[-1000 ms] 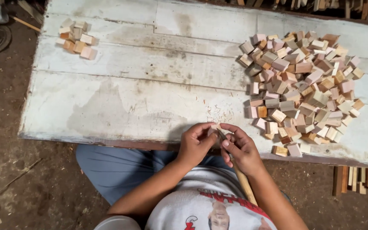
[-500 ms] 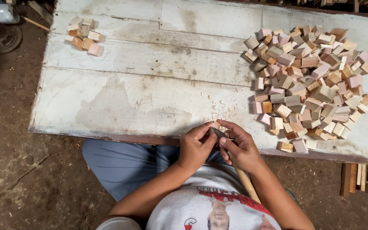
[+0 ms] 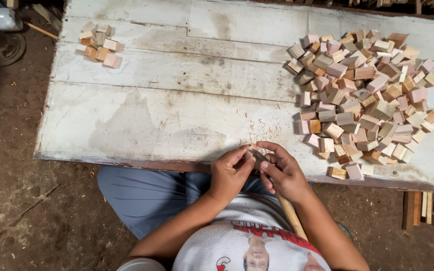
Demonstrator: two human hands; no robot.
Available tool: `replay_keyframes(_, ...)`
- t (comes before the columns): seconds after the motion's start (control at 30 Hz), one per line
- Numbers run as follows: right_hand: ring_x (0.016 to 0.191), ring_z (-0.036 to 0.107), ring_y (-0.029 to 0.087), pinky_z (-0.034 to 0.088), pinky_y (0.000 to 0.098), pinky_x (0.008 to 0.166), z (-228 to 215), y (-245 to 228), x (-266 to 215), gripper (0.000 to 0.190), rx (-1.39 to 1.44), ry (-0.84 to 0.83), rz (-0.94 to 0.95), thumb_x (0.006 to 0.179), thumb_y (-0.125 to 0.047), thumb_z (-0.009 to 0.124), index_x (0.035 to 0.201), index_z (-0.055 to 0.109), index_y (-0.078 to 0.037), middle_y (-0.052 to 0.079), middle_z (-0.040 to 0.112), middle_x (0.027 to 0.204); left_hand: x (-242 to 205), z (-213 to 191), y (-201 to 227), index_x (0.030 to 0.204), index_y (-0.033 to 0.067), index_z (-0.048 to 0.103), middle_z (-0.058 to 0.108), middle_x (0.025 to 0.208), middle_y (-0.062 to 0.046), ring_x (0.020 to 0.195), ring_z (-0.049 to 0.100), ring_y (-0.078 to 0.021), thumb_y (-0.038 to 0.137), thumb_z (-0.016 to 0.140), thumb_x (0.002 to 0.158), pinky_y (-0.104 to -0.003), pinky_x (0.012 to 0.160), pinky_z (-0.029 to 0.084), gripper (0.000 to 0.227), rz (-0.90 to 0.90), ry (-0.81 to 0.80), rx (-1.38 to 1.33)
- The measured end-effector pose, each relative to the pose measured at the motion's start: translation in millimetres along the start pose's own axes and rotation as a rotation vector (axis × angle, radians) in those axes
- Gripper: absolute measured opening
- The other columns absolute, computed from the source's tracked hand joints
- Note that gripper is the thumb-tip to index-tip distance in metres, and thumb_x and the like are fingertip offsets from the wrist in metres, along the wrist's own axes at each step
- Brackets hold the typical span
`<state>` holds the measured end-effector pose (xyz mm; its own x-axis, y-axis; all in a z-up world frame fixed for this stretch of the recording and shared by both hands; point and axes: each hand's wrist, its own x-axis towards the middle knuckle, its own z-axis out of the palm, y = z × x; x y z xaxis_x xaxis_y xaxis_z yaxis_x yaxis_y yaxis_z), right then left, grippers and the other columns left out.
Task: Carving and trimming small wooden blocks using a hand knife in a workshop environment.
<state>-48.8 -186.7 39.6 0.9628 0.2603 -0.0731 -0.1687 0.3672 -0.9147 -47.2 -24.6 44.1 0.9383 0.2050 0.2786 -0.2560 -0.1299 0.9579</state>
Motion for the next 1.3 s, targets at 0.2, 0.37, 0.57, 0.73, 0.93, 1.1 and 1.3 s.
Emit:
replay_keyframes(0.2,0.038,0.053,0.019,0.046,0.0274,0.025,-14.2,9.2,10.9,0.034,0.006,0.022,-0.017,0.096,0.009,0.049,0.129,0.056,0.008,0.016,0.054,0.071,-6.0,-10.5,-2.2,0.103,-0.0037,0.078,0.077,0.096,-0.023,0.094,0.074,-0.0359,0.000,0.086,0.079,-0.037,0.072,0.063,0.025,-0.021,0.006,-0.052)
replay_keyframes(0.37,0.040,0.053,0.017,0.047,0.0256,0.026,11.0,4.9,7.3,0.042,0.073,-0.044,0.009,0.096,0.007,0.048,0.138,0.048,0.007,0.015,0.055,0.074,2.3,-24.3,-0.9,0.106,-0.0017,0.078,0.079,0.098,-0.019,0.097,0.076,-0.0316,0.001,0.083,0.081,-0.036,0.075,0.064,0.025,-0.073,-0.027,-0.102)
replay_keyframes(0.57,0.039,0.052,0.016,0.048,0.0264,0.026,28.5,8.2,5.1,0.041,0.140,-0.101,0.029,0.096,0.007,0.049,0.137,0.047,0.009,0.016,0.054,0.074,-1.8,-39.5,-35.1,0.125,0.0011,0.073,0.076,0.096,-0.011,0.090,0.068,-0.0136,0.005,0.076,0.092,-0.032,0.078,0.058,0.033,-0.203,-0.226,-0.316)
replay_keyframes(0.73,0.034,0.051,0.016,0.048,0.0265,0.024,33.1,8.4,-2.9,0.037,0.156,-0.126,0.025,0.097,0.007,0.049,0.134,0.049,0.011,0.017,0.054,0.070,-3.8,-43.4,-32.8,0.123,-0.0053,0.070,0.077,0.090,-0.013,0.083,0.069,-0.0089,0.000,0.077,0.090,-0.026,0.075,0.059,0.033,-0.337,-0.271,-0.552)
replay_keyframes(0.93,0.033,0.048,0.015,0.048,0.0267,0.024,35.1,3.6,-13.9,0.041,0.193,-0.148,0.016,0.097,0.004,0.052,0.137,0.047,0.010,0.015,0.052,0.064,-10.9,-44.3,-34.2,0.123,-0.0083,0.069,0.076,0.088,-0.013,0.086,0.070,-0.0113,-0.002,0.074,0.092,-0.029,0.077,0.062,0.033,-0.318,-0.311,-0.594)
replay_keyframes(1.1,0.032,0.048,0.016,0.045,0.0274,0.024,24.1,3.1,-11.3,0.033,0.185,-0.119,0.052,0.096,0.006,0.051,0.129,0.055,0.010,0.016,0.052,0.063,-14.2,-37.7,-26.6,0.123,-0.0105,0.068,0.074,0.086,-0.014,0.087,0.071,-0.0124,-0.004,0.075,0.091,-0.030,0.077,0.063,0.034,-0.332,-0.291,-0.650)
replay_keyframes(1.3,0.033,0.045,0.014,0.043,0.0251,0.024,8.4,7.4,4.4,0.032,0.185,-0.119,0.069,0.097,0.005,0.051,0.128,0.057,0.010,0.015,0.051,0.058,-11.5,-26.7,-47.7,0.126,-0.0090,0.066,0.072,0.088,-0.015,0.085,0.074,-0.0156,0.000,0.075,0.092,-0.029,0.077,0.064,0.036,-0.374,-0.263,-0.733)
